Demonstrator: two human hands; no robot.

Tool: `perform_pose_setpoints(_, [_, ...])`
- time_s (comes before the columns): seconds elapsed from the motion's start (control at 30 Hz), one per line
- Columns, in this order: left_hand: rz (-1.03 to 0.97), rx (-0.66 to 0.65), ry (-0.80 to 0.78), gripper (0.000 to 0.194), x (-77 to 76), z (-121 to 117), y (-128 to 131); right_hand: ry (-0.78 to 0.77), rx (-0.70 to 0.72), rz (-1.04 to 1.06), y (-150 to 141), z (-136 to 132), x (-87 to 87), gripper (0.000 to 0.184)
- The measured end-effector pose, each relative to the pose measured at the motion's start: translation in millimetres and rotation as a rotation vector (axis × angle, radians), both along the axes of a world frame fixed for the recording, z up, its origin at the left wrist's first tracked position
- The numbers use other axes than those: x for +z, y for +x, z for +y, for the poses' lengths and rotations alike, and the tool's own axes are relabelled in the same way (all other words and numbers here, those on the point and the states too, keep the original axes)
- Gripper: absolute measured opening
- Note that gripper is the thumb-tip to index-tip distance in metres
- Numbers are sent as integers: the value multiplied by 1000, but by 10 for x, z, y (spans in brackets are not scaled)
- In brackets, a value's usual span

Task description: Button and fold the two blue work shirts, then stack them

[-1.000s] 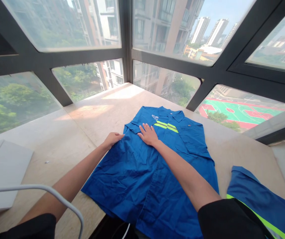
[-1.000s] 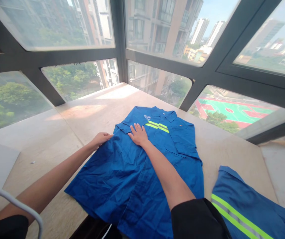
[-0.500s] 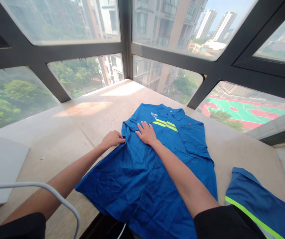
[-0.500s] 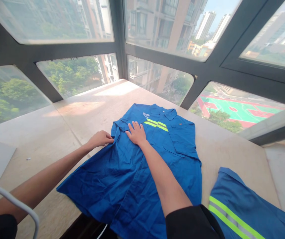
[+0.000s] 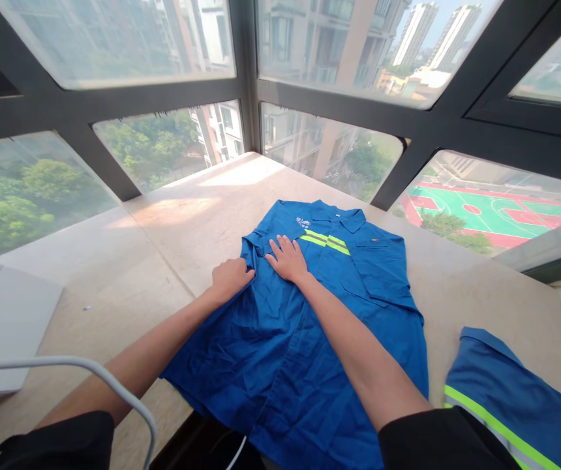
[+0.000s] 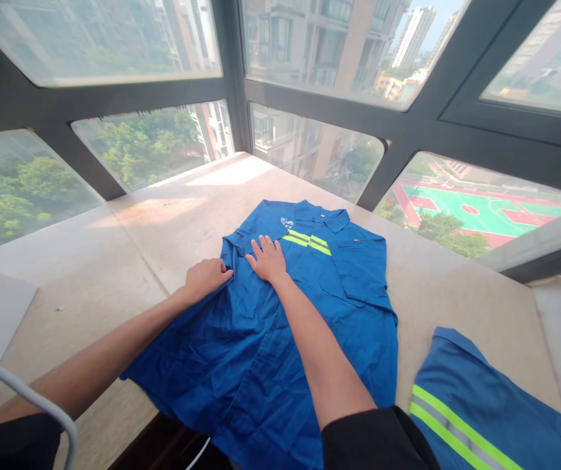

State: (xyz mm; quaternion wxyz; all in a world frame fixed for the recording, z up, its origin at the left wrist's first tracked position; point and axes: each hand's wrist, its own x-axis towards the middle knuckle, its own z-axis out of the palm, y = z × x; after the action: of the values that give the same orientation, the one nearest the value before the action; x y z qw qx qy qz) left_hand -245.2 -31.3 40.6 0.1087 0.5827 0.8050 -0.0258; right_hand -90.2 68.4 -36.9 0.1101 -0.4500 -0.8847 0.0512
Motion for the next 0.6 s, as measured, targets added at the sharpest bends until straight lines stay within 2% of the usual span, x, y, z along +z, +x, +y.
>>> perform_pose_setpoints(0.13, [-24, 19, 7, 31, -3, 15, 52, 0, -2, 0, 4, -4, 0, 61])
perform_pose_setpoints(0.27, [-84, 48, 17, 27, 15, 29, -24, -3, -3, 7, 3, -2, -2, 61])
perform_pose_setpoints(0.33, [-165, 83, 39, 24, 28, 18, -122, -11, -2, 6, 3, -1, 4, 61])
perform_pose_setpoints(0.5, [-551, 256, 143, 22, 38, -51, -486, -18, 2, 4, 6, -4, 20, 61])
perform_pose_setpoints(0.6, [-623, 338, 178, 25, 16, -98, -690, -10, 1, 2, 10, -8, 19, 61])
